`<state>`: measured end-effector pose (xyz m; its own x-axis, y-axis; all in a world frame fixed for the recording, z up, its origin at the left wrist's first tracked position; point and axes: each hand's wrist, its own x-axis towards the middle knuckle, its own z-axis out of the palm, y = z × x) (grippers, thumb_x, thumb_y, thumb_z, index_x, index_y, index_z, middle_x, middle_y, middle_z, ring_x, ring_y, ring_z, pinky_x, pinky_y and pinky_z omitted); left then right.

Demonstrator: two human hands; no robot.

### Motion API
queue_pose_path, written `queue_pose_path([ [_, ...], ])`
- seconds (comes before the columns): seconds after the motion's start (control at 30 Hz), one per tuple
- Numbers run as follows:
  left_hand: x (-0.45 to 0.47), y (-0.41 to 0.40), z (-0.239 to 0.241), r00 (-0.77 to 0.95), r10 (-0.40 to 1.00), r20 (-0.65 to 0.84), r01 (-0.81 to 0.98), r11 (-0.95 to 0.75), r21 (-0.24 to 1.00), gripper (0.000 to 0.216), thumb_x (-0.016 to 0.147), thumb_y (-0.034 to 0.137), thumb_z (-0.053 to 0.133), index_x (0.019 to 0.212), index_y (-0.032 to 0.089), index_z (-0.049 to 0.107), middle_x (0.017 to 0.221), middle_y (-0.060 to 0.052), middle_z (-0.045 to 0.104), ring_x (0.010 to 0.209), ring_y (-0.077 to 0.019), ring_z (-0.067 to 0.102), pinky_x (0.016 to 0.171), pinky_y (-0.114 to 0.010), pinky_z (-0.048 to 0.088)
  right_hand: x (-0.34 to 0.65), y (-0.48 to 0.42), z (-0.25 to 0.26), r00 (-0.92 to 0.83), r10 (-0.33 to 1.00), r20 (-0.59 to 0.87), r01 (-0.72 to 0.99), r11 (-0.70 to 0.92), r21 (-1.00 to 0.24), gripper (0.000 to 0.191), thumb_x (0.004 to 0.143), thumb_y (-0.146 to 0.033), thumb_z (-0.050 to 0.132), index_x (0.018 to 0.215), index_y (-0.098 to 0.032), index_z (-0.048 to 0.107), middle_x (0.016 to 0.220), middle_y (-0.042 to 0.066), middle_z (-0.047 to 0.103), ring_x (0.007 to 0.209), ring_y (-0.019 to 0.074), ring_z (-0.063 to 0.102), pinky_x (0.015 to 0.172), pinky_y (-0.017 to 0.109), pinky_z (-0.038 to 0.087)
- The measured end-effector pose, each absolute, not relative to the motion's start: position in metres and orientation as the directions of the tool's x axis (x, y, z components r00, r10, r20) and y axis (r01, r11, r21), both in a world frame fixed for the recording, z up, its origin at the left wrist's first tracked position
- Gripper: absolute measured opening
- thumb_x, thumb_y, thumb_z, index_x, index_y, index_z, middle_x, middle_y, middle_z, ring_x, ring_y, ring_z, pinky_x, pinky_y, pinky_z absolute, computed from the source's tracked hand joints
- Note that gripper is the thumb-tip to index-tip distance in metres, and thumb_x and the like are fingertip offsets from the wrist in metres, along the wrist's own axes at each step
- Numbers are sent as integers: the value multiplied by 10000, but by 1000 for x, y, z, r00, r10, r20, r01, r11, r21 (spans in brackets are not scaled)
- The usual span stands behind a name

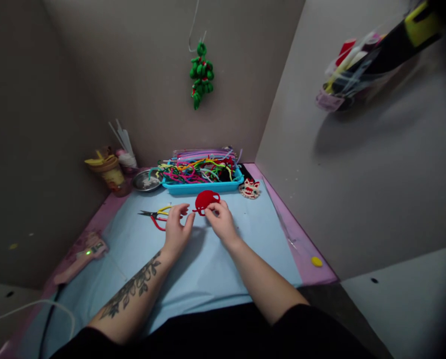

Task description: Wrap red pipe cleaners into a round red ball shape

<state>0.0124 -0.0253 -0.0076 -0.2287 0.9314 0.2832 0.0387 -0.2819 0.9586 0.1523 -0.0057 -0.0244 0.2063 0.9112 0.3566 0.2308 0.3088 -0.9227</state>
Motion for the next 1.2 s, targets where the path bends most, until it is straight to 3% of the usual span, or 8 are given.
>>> queue_pose_path([
  [0.17, 5, -27, -5, 31, 873, 487, 354, -465, 811, 89, 706, 235, 694, 790, 265, 694, 863, -61, 625, 908, -244, 524, 963, -374, 350, 153, -13, -19, 66, 919, 388, 280, 356, -892, 99, 762, -241, 559, 702, -201, 626, 812, 12, 526, 724, 140, 547, 702, 269, 463],
  [0.4, 5, -24, -9, 10, 878, 479, 440, -434, 786, 47, 709, 272, 693, 716, 230, 673, 742, -63, 621, 813, -235, 553, 886, -343, 366, 145, -13, -31, 22, 936, 352, 239, 337, -911, 134, 788, -235, 503, 700, -189, 594, 734, 4, 558, 708, 144, 542, 676, 253, 440],
  [0.57, 4, -27, -8, 224, 795, 563, 818, -468, 334, 190, 864, 293, 490, 805, 183, 633, 780, -86, 631, 801, -238, 564, 756, -346, 402, 141, -17, -30, 37, 956, 293, 179, 282, -943, 145, 784, -262, 499, 674, -194, 564, 660, -11, 566, 670, 144, 524, 652, 248, 435],
  [0.63, 6, -28, -10, 246, 779, 576, 860, -450, 242, 201, 882, 283, 460, 813, 175, 616, 792, -87, 635, 798, -231, 571, 727, -334, 410, 139, -19, -28, 35, 963, 267, 135, 260, -956, 129, 775, -266, 504, 688, -195, 569, 665, -8, 576, 651, 145, 529, 638, 255, 444],
  [0.77, 10, -28, -13, 184, 795, 578, 842, -431, 324, 138, 876, 262, 481, 863, 177, 589, 812, -63, 651, 770, -199, 583, 704, -304, 421, 138, -20, -28, 20, 971, 236, 59, 235, -970, 106, 759, -270, 521, 758, -196, 596, 715, 0, 619, 658, 152, 564, 648, 266, 464],
  [0.87, 8, -27, -14, 170, 810, 561, 812, -438, 386, 122, 872, 265, 499, 864, 186, 591, 796, -44, 659, 746, -186, 583, 694, -293, 422, 140, -20, -27, 1, 962, 272, 121, 270, -955, 102, 763, -255, 518, 754, -195, 601, 719, 1, 627, 684, 154, 572, 670, 266, 456],
  [1.03, 4, -24, -11, 226, 787, 573, 816, -475, 330, 184, 894, 276, 464, 842, 183, 614, 800, -53, 656, 780, -192, 576, 734, -306, 418, 144, -20, -22, -6, 935, 354, 324, 336, -884, 128, 772, -237, 498, 672, -197, 567, 669, 2, 586, 674, 153, 522, 654, 260, 413],
  [1.2, 4, -24, -10, 239, 791, 563, 840, -460, 289, 206, 899, 275, 450, 842, 184, 626, 788, -57, 642, 779, -191, 574, 720, -296, 416, 143, -19, -21, -3, 934, 357, 359, 334, -872, 142, 778, -229, 467, 659, -204, 539, 639, -5, 556, 648, 151, 497, 641, 262, 393],
])
